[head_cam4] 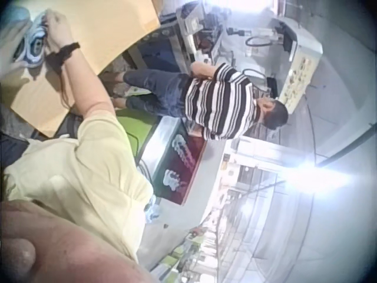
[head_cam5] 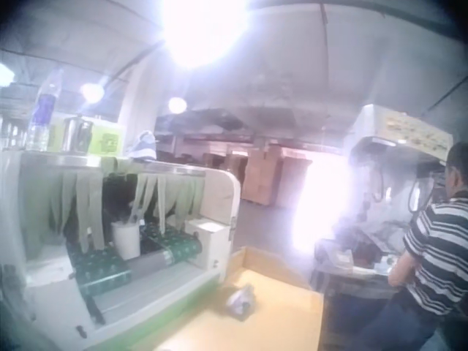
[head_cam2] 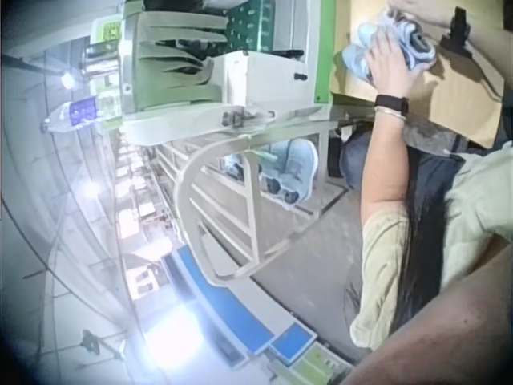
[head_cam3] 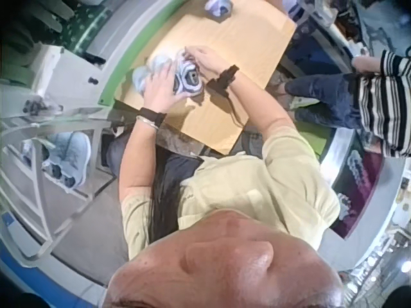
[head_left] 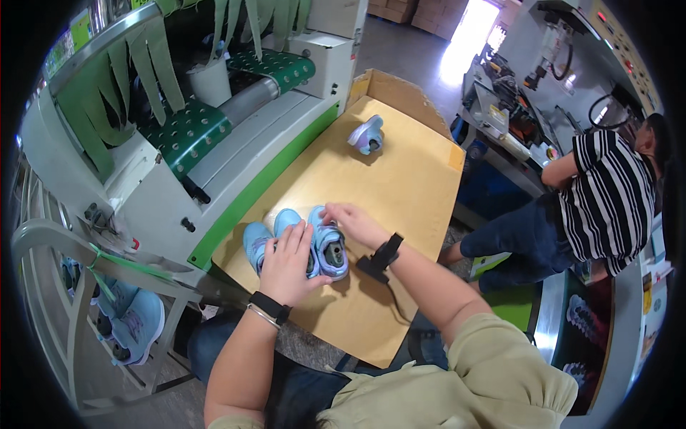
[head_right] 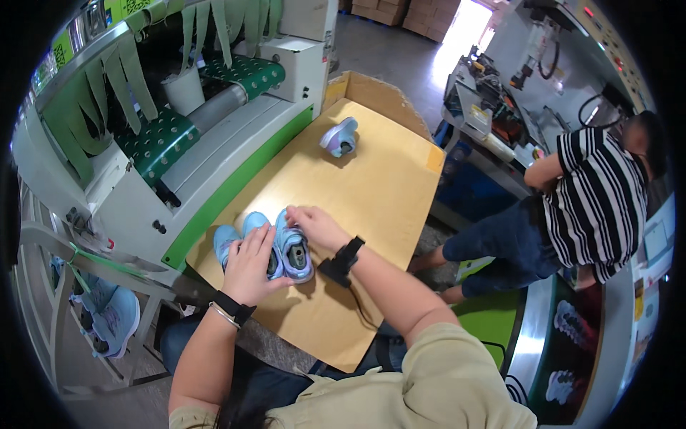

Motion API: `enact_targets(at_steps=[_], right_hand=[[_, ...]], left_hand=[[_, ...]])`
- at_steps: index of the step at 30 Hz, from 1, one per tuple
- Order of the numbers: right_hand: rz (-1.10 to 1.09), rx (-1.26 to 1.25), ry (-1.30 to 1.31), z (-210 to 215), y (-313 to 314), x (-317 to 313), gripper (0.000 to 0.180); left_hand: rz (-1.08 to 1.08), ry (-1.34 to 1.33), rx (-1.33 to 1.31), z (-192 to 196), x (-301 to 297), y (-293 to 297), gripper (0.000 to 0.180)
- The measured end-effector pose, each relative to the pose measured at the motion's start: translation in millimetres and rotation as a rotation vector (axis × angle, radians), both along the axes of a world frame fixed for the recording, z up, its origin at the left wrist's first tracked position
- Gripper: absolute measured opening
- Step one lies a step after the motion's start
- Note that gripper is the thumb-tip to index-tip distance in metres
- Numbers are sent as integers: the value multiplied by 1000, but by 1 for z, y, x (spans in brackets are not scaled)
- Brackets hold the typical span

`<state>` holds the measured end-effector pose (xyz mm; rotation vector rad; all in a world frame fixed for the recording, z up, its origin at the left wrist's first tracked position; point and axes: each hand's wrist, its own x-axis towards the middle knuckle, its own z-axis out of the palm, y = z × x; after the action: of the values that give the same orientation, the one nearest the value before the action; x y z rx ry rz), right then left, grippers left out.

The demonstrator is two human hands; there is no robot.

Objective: The person picks up light blue sneakers from a conveyor belt and a wooden table, inspecting them by turning them over and checking the interior. They place the shoes back on the table or onto a metal rack, repeating this process for multiple pairs throughout the clip.

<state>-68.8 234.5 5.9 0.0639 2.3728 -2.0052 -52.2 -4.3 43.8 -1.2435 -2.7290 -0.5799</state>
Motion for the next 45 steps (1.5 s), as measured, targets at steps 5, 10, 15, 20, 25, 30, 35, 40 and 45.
enact_targets(at_steps=[5, 10, 15, 20, 25, 30, 35, 40, 45], right_hand=[[-245, 934, 285, 11, 51, -99, 52], [-499, 1095, -57, 15, 89, -173, 63], [-594, 792, 254, -48, 138, -161, 27], [-331, 925, 344, -36, 118, -64, 30], [-16, 1187, 306, 46, 35, 73, 78], [-231, 285, 123, -4, 16, 106, 91], [-395, 161, 63, -14, 1, 102, 93], [-458, 172, 111, -26, 6, 76, 87], [-498, 245, 218, -27, -8, 90, 80]], left_hand=[[-21, -53, -9, 7, -2, 1, 104], [-26, -69, 5, 12, -2, 0, 98], [-49, -81, 44, 10, -5, 4, 96], [-11, -65, 34, 2, -4, 1, 94], [-15, -59, 31, 3, -2, -2, 96], [-22, -8, 29, -1, -1, 1, 96], [5, -7, 13, -2, 0, -2, 97], [7, 3, 19, 0, 2, -1, 97], [0, -7, 30, -1, 0, -2, 96]])
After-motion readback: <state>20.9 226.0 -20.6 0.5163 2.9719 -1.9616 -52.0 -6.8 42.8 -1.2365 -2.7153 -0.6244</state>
